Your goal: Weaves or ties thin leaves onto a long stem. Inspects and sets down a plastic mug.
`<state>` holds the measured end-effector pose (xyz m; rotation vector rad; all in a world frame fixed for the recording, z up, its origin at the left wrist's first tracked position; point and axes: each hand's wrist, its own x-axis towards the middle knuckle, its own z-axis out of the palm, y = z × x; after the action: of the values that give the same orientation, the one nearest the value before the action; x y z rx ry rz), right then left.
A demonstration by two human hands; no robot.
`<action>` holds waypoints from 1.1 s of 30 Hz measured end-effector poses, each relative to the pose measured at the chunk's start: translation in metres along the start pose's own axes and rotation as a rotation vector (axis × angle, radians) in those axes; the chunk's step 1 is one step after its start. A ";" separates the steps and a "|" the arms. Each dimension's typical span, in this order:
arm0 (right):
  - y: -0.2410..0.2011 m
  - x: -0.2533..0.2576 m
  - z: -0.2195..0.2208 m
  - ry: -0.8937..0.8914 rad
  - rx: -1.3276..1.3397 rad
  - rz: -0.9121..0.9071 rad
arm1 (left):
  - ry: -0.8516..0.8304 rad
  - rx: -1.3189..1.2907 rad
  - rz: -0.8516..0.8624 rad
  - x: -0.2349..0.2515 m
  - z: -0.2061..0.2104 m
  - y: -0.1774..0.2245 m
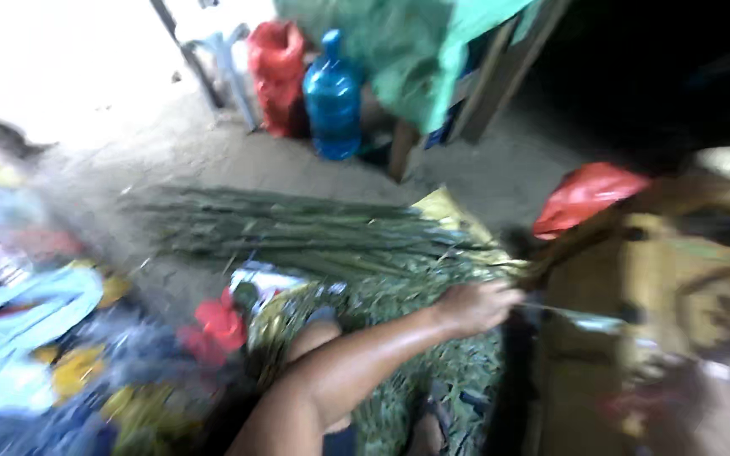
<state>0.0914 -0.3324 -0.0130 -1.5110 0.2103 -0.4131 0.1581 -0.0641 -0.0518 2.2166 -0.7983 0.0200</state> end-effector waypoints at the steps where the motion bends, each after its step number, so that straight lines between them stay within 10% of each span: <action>1: -0.005 -0.005 0.010 0.022 -0.004 0.014 | -0.009 0.000 -0.003 0.001 -0.002 0.000; 33: 0.017 -0.043 0.042 -0.418 0.066 -0.114 | 0.186 -0.020 0.083 -0.040 -0.005 0.014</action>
<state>0.0701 -0.2771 -0.0327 -1.5126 -0.2165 -0.1842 0.1196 -0.0467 -0.0489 2.1249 -0.7828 0.2537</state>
